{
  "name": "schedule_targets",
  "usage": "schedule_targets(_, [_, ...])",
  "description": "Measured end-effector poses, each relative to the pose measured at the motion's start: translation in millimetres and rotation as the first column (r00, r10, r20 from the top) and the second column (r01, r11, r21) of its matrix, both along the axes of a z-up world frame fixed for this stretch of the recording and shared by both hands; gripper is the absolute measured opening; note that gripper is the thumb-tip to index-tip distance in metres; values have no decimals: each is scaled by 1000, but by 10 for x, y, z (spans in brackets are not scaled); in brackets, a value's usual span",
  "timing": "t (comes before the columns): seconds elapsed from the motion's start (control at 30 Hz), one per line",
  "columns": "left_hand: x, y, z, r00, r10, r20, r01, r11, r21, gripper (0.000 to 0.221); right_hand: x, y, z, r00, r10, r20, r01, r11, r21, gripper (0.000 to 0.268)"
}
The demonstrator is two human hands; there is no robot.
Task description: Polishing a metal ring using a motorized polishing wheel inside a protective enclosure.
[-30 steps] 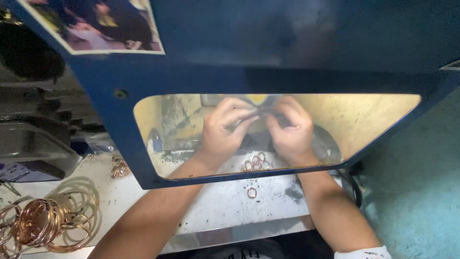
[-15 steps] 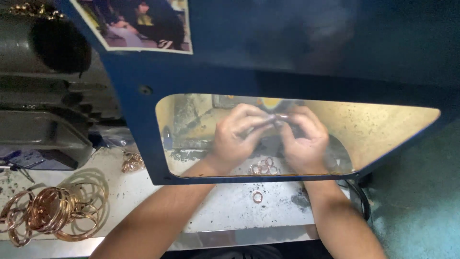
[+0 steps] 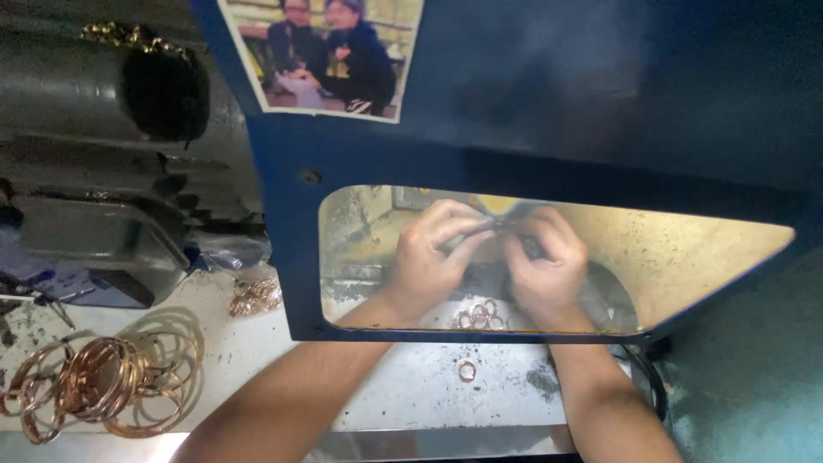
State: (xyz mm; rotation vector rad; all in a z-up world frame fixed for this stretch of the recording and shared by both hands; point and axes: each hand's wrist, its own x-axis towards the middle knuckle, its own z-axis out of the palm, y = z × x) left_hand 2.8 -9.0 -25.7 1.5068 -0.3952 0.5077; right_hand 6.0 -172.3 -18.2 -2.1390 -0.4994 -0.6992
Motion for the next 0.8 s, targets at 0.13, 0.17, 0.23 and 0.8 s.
schedule_targets(0.13, [19,-41,81,998,-6,63,4,1000,29,7,-23,-63,34,999,-33,21,33,999,16,7])
schedule_targets(0.17, [9,-53,57,999,3,40,-4,1000,30,5,-23,-66,13,998,-48,28,48,999,-5,7])
schedule_targets(0.23, [-9,-74,7,1000,5,21,-5,1000,30,5,-41,-115,-81,997,-69,40,70,997,-28,11])
schedule_targets(0.8, [-28,-59,294,996,-47,80,46,999,13,8,-124,-91,191,999,-18,-40,23,992,123,1])
